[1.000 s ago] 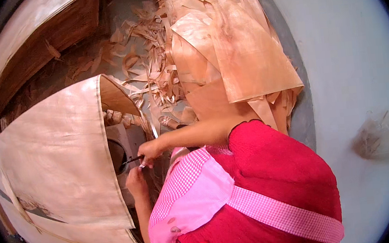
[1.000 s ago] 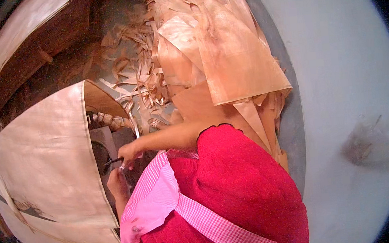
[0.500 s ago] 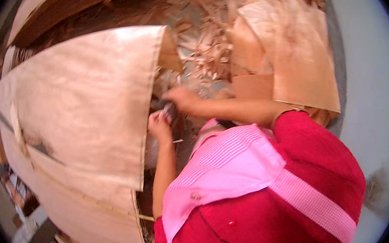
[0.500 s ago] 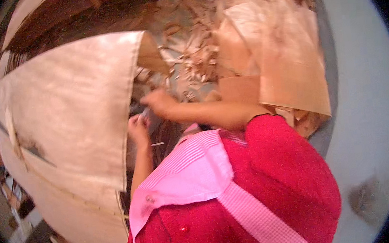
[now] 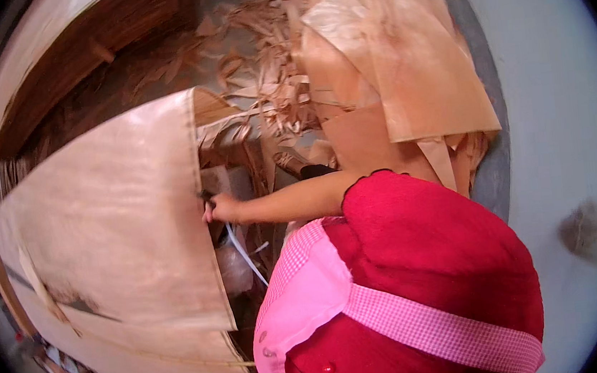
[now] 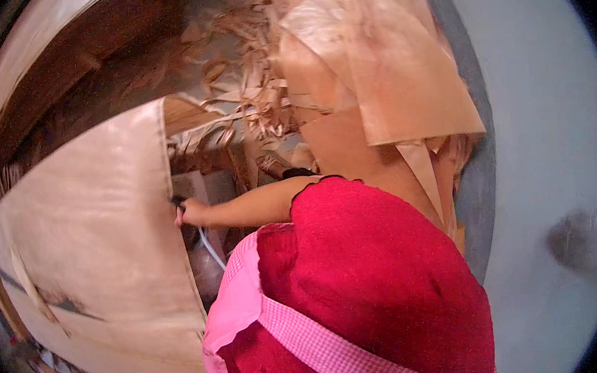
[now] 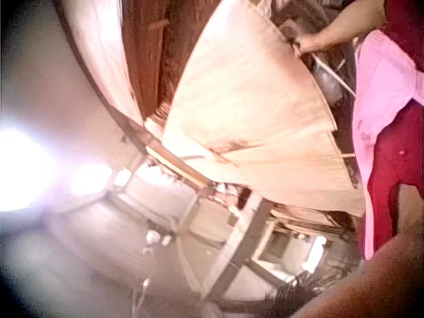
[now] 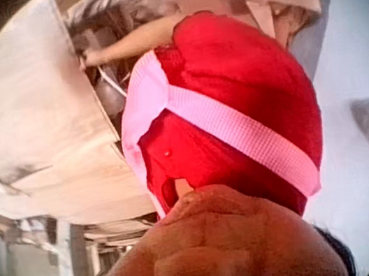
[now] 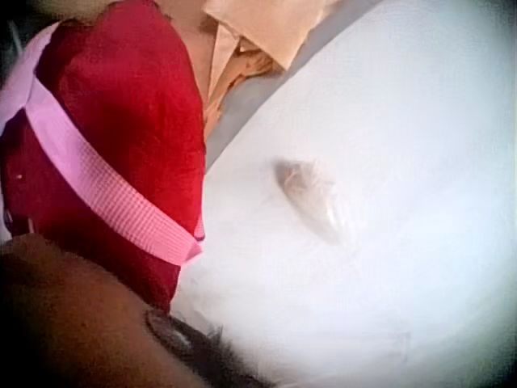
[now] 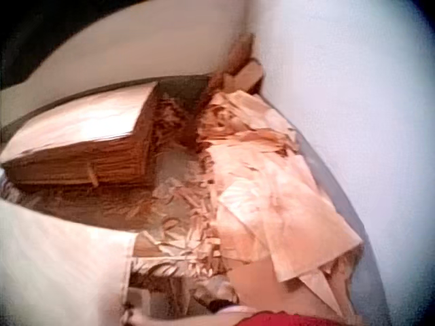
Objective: The person cuts wood veneer sheets using a hand knife, following a layout guide and clearing away scraps.
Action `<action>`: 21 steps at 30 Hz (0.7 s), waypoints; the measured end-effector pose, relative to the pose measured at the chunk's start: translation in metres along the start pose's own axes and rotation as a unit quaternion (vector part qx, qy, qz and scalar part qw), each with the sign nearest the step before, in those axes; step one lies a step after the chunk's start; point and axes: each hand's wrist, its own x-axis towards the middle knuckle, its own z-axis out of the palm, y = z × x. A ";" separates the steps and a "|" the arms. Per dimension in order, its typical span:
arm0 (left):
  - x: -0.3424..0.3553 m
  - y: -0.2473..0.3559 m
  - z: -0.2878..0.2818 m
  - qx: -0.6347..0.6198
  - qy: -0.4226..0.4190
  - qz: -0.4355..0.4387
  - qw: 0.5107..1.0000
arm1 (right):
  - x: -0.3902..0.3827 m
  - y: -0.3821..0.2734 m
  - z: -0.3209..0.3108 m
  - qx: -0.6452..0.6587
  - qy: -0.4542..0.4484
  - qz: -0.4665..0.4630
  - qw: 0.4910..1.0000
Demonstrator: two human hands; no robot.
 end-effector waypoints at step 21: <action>0.051 0.189 0.260 0.291 -0.266 0.218 0.893 | -0.413 -0.123 -0.566 -0.303 0.792 0.114 0.518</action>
